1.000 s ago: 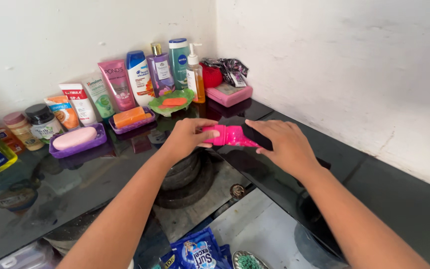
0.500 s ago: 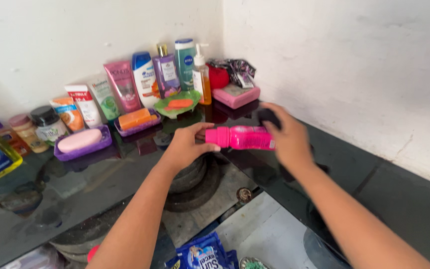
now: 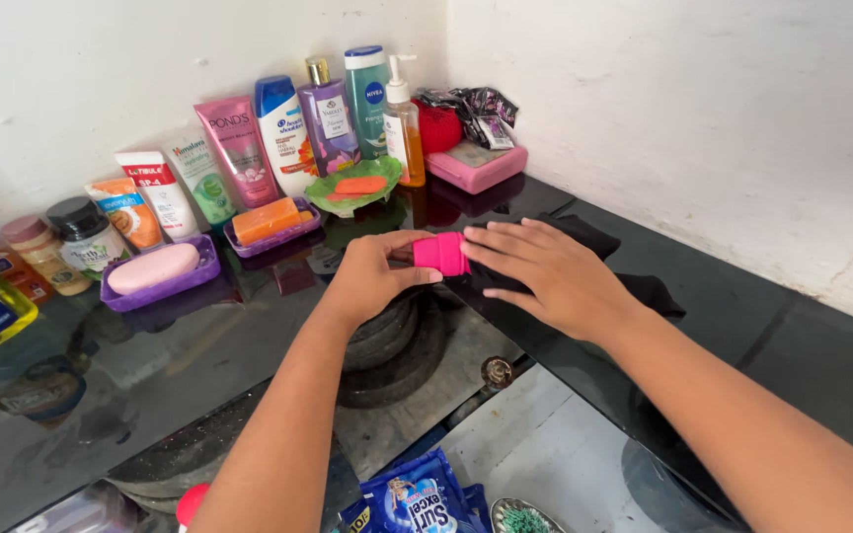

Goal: The person wipes a black countertop with a dark cloth, then picks up a pink detergent bottle and wipes it thoroughly with the cloth. The person rotates the bottle to clean multiple sides and places it back on the counter.

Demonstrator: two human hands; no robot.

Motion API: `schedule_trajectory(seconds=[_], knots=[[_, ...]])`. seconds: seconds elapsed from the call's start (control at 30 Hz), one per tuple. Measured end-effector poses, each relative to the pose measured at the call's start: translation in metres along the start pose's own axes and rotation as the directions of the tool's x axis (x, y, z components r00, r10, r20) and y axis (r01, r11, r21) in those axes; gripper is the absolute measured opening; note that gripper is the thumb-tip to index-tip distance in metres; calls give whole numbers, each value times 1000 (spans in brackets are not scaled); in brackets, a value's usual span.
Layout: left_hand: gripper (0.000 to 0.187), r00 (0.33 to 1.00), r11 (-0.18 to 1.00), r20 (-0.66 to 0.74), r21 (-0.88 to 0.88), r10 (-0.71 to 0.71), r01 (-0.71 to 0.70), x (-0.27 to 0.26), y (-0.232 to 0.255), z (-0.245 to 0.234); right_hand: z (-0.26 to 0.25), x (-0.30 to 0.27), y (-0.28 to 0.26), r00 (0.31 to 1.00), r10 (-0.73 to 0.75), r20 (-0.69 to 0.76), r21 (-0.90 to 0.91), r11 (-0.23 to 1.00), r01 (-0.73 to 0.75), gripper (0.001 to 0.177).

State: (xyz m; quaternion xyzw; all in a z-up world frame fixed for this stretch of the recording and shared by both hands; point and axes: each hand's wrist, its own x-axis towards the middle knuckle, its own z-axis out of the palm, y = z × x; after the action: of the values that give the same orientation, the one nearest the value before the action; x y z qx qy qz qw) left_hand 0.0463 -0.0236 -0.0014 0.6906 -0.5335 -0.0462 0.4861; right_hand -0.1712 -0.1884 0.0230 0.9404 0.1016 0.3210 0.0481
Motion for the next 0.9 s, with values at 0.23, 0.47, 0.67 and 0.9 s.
schedule_trajectory(seconds=[0.23, 0.47, 0.67, 0.9], knots=[[60, 1000, 1000, 10, 18, -10, 10, 1, 2, -1, 22, 23, -7, 919, 389, -62, -29, 920, -391, 47], [53, 1000, 1000, 4, -22, -12, 12, 2, 2, -1, 26, 16, -15, 950, 243, -194, 83, 969, -231, 38], [55, 999, 999, 12, -43, -33, 34, 2, 5, -3, 29, 19, -15, 843, 467, -268, -53, 866, -496, 32], [49, 1000, 998, 6, -65, -23, 23, -1, 8, 2, 30, 18, -12, 847, 474, -240, -59, 864, -500, 31]])
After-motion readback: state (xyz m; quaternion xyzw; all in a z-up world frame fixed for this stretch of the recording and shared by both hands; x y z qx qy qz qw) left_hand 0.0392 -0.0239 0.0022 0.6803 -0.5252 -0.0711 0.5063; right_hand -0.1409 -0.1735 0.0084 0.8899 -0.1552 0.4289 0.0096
